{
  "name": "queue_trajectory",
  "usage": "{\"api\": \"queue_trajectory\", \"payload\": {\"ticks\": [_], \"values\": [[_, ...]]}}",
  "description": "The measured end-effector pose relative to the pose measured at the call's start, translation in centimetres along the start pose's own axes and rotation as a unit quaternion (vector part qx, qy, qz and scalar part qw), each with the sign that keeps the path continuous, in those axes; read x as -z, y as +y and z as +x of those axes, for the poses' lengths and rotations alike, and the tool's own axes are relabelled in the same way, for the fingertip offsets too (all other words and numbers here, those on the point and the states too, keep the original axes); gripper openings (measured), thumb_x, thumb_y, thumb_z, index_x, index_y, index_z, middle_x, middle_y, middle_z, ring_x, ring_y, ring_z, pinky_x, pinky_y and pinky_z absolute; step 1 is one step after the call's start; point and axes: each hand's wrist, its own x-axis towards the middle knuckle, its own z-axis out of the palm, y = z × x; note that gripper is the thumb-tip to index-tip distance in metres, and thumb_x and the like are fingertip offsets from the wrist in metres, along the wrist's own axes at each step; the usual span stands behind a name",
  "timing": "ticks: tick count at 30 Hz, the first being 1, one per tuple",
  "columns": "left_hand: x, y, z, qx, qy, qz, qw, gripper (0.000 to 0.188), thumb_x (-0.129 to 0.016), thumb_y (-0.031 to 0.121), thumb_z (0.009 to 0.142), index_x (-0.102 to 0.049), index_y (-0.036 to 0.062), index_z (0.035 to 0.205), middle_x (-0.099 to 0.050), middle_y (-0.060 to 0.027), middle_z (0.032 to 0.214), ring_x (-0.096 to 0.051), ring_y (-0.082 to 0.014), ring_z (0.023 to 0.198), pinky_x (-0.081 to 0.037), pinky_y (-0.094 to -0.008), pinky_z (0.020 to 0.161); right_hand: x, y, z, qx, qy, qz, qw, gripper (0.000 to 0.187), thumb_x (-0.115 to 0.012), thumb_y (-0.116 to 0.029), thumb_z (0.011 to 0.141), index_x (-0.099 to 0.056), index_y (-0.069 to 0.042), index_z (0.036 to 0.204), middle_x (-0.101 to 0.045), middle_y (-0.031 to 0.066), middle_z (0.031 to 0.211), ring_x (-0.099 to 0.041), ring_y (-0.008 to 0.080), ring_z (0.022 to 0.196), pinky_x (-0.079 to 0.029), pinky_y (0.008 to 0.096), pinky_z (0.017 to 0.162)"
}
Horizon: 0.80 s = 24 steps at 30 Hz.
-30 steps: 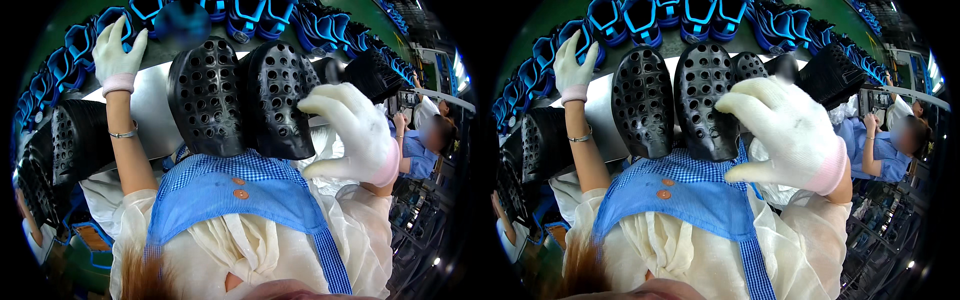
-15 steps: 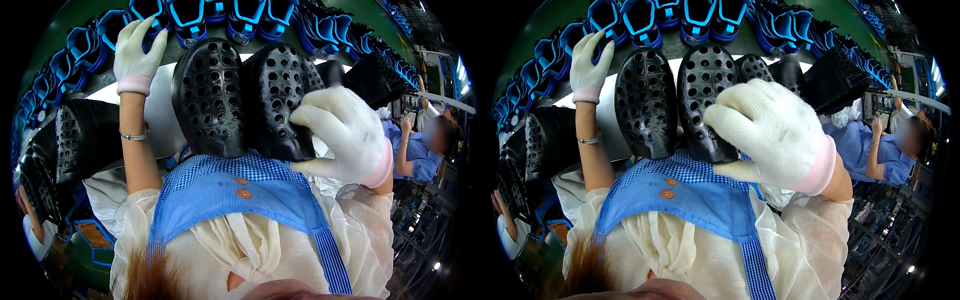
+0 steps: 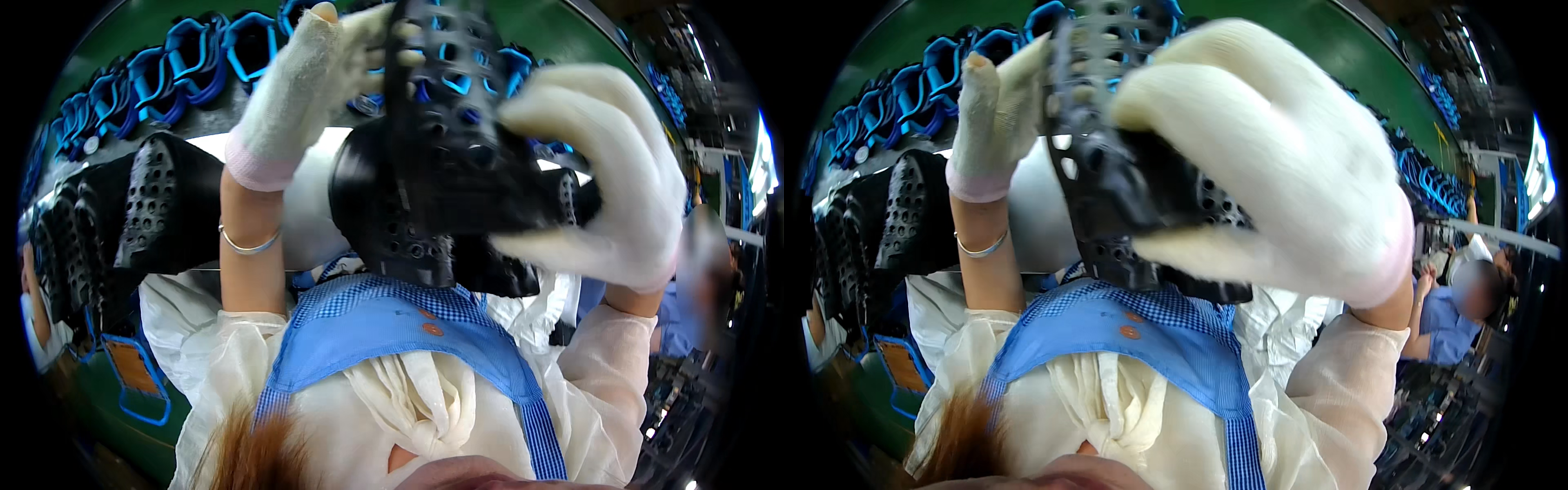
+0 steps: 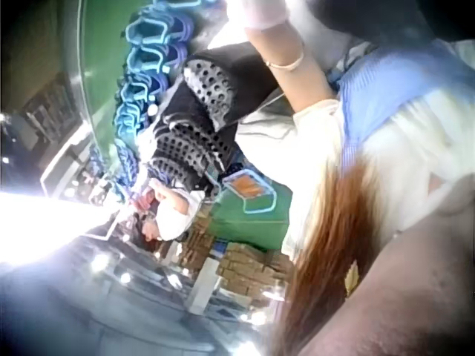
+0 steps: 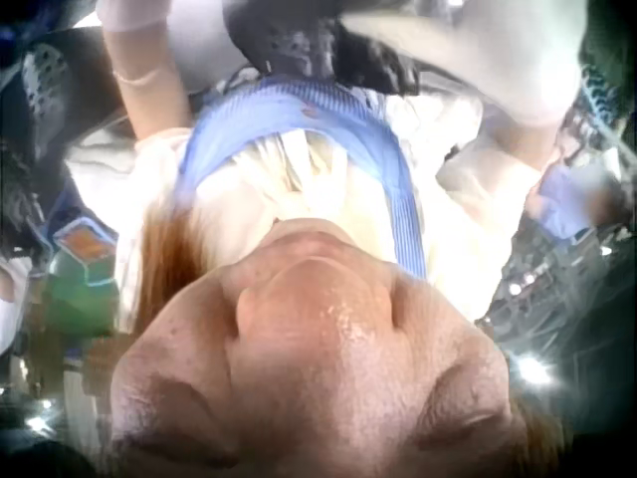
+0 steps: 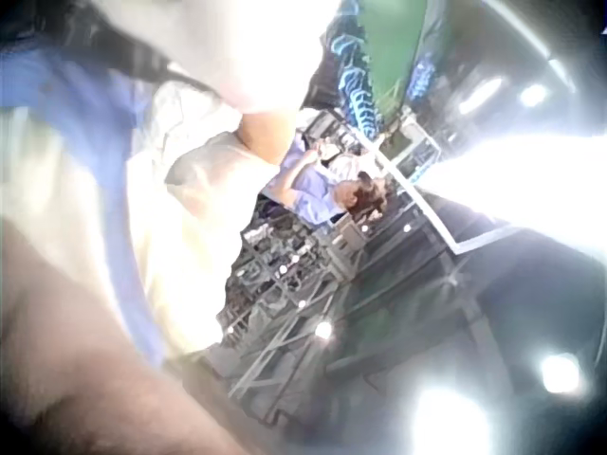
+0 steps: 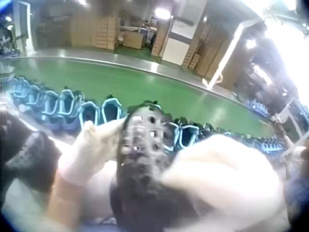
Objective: The person, wearing white gloves, matches black shoe soles with blue and black shoe uppers by picking up a sole, aligning it with an upper on the production line, and then placing both into a white bag.
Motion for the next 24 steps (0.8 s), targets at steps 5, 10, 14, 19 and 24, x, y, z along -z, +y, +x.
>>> {"api": "queue_trajectory", "payload": {"ticks": [5, 10, 14, 19, 24], "values": [[-1.4, 0.3, -0.8, -0.039, 0.072, -0.146, 0.986, 0.060, -0.044, 0.051, 0.097, -0.046, 0.0016, 0.131, -0.059, -0.0140, 0.121, -0.061, -0.0215, 0.109, -0.051, -0.0351, 0.095, -4.3, 1.9, 4.6, 0.048, -0.010, 0.024, 0.998, 0.053, -0.080, -0.018, 0.064, -0.062, -0.005, 0.112, -0.060, 0.0144, 0.107, -0.062, 0.0307, 0.092, -0.052, 0.0355, 0.079], [1.4, -2.9, -1.4, -0.023, 0.187, -0.150, 0.970, 0.057, -0.050, 0.050, 0.094, -0.048, 0.0023, 0.127, -0.058, -0.0123, 0.118, -0.059, -0.0215, 0.110, -0.052, -0.0360, 0.094, -8.8, 4.7, 6.2, -0.075, -0.043, 0.089, 0.992, 0.059, -0.072, -0.047, 0.074, -0.063, 0.000, 0.108, -0.063, 0.0179, 0.095, -0.064, 0.0317, 0.086, -0.052, 0.0377, 0.075], [3.0, -4.5, -0.9, -0.063, 0.292, -0.127, 0.946, 0.041, -0.063, 0.034, 0.091, -0.054, 0.0037, 0.118, -0.061, -0.0075, 0.107, -0.060, -0.0176, 0.101, -0.050, -0.0341, 0.090, -11.3, 5.9, 7.6, -0.114, -0.104, 0.063, 0.986, 0.050, -0.068, -0.045, 0.078, -0.064, 0.003, 0.092, -0.063, 0.0195, 0.080, -0.064, 0.0326, 0.077, -0.053, 0.0398, 0.070], [5.1, -5.5, -0.3, -0.099, 0.292, -0.156, 0.938, 0.031, -0.066, 0.028, 0.090, -0.058, 0.0031, 0.108, -0.064, -0.0060, 0.099, -0.062, -0.0174, 0.093, -0.052, -0.0369, 0.085, -13.3, 7.6, 9.2, -0.125, -0.091, 0.015, 0.988, 0.042, -0.064, -0.041, 0.082, -0.060, 0.001, 0.081, -0.060, 0.0163, 0.065, -0.063, 0.0325, 0.063, -0.052, 0.0404, 0.059], [6.9, -4.8, 0.2, 0.003, 0.291, -0.072, 0.954, 0.037, -0.062, 0.035, 0.092, -0.058, 0.0035, 0.111, -0.063, -0.0073, 0.102, -0.061, -0.0189, 0.096, -0.052, -0.0377, 0.085, -14.1, 8.8, 10.6, -0.126, -0.179, -0.081, 0.972, 0.044, -0.059, -0.045, 0.084, -0.062, -0.002, 0.079, -0.063, 0.0146, 0.067, -0.064, 0.0320, 0.066, -0.052, 0.0406, 0.061]]}}
